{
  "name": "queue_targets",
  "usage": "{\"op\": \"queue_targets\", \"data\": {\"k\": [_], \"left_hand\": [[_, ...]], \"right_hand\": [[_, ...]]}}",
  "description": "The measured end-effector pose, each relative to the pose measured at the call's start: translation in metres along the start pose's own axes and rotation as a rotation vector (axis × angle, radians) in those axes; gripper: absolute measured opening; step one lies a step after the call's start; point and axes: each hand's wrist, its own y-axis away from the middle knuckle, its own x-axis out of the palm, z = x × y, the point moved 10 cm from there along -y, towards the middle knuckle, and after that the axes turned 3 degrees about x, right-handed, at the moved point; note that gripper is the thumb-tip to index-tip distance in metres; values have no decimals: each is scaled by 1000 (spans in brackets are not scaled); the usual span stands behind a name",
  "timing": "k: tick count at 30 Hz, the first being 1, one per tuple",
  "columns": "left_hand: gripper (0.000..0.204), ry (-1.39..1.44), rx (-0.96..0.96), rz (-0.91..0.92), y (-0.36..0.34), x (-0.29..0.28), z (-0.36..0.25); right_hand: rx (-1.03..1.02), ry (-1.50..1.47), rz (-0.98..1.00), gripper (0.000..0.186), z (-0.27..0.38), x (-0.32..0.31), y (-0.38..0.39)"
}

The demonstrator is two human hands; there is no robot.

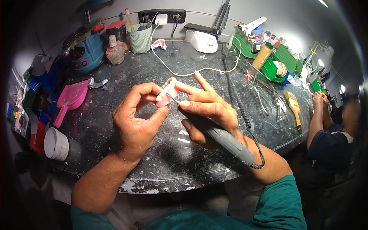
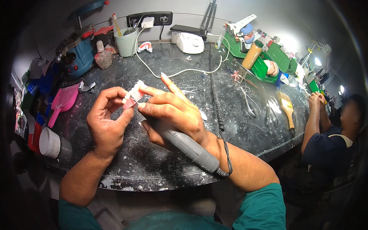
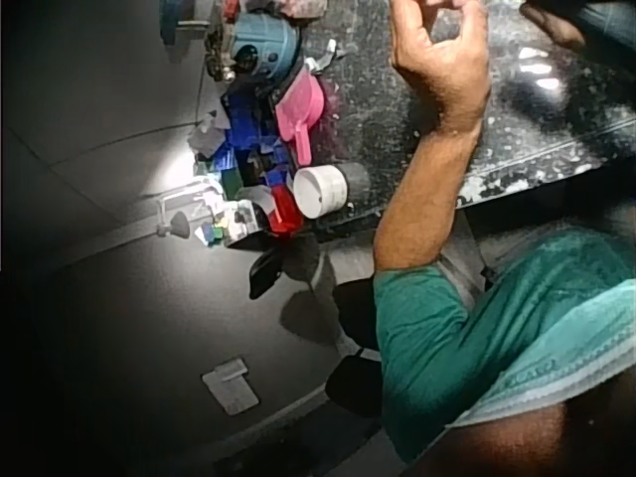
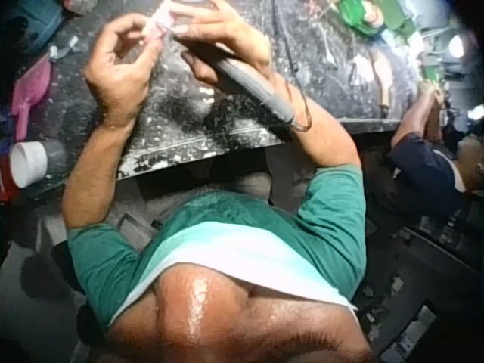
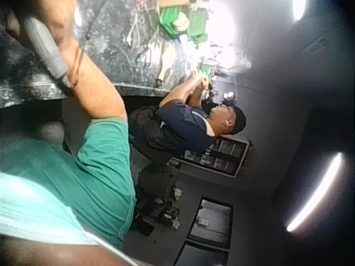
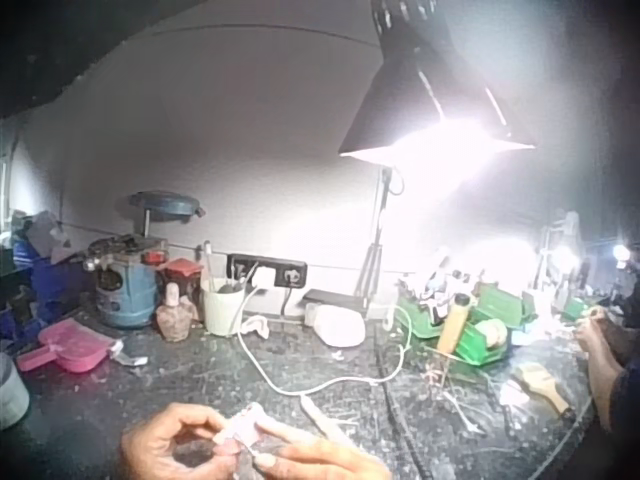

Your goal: The person inserts a bit into a rotary tool, picks up a denture, and grinds the denture using the rotary tool.

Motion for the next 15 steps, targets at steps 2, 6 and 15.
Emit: {"op": "queue_targets", "data": {"k": [2, 6, 15], "left_hand": [[30, 9, -37, 13, 1, 2, 3], [28, 74, -84, -1, 1, 2, 8], [24, 176, -162, -13, 4, 4, 18]], "right_hand": [[-29, 35, 21, 46, 3, 2, 0], [-25, -19, 35, 48, 2, 3, 1], [-17, -76, 57, 60, 6, 4, 2]]}}
